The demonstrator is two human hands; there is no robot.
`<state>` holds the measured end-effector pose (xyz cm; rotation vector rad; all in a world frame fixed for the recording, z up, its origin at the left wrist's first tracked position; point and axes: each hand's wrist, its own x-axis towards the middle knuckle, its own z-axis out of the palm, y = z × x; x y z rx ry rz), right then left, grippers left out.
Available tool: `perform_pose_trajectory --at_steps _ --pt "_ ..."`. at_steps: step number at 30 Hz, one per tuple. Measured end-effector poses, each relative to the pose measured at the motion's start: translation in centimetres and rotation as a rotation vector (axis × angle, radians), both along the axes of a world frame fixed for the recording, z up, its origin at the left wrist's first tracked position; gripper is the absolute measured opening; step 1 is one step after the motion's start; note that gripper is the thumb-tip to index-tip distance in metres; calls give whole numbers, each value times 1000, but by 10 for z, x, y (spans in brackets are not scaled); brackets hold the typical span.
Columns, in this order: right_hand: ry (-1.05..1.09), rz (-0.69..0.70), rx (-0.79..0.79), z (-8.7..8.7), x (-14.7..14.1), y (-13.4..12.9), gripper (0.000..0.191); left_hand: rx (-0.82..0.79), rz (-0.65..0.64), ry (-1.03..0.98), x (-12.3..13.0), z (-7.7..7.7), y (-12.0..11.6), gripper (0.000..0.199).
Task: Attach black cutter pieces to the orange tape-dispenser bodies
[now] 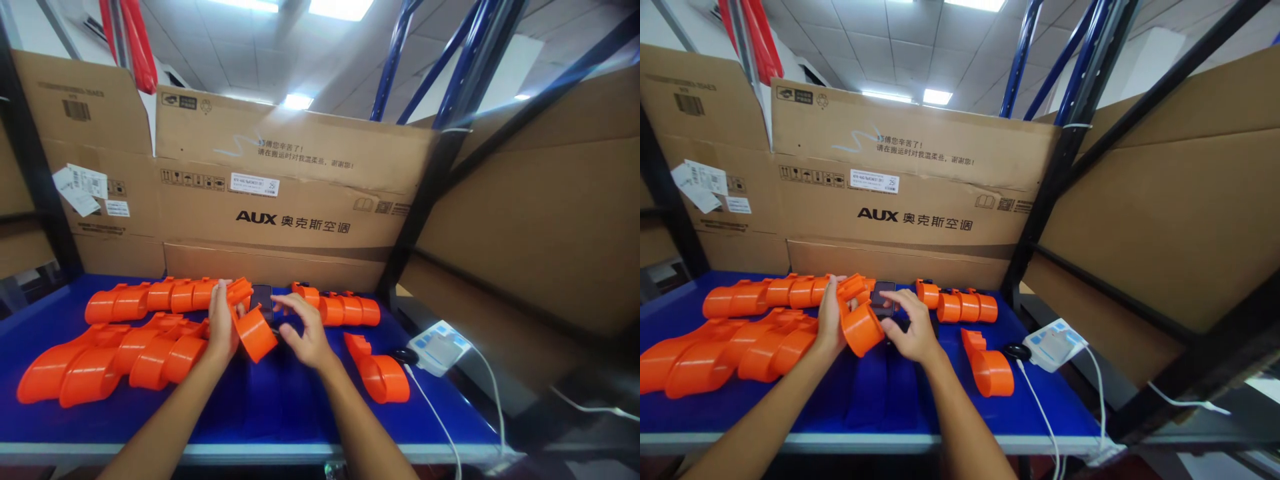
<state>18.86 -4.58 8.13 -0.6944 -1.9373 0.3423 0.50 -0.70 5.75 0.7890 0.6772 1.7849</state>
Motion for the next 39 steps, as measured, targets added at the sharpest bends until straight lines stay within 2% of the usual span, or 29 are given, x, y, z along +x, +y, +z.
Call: perform_pose_trajectory --at_steps 3,5,10,13,16,18,21,25,28,33,39 --pt "-105 69 73 2 -5 -9 75 -3 168 -76 2 1 -1 51" --pt "-161 79 106 2 -9 -13 80 -5 186 -94 3 2 -2 53" --pt "-179 5 136 -3 -14 -14 53 36 128 -97 5 1 -1 56" --pt "-51 -122 92 -4 -9 -4 48 56 38 -87 6 0 0 58" --pt "170 -362 53 -4 1 14 45 53 -6 -39 6 -2 1 60" --pt "235 -478 42 -3 8 27 49 47 -4 -11 5 -4 2 58" --pt "94 -605 12 -2 16 41 51 45 2 6 5 -7 2 54" --pt "-292 -740 -141 3 11 53 48 50 6 34 7 -7 -2 52" --pt "-521 -778 -221 6 3 63 48 53 3 42 8 -5 -4 53" --pt "-658 -824 -262 2 -6 79 50 47 -16 67 8 -4 -5 53" --pt "-689 -778 -260 -10 -8 84 46 75 -61 82 8 -3 -7 52"
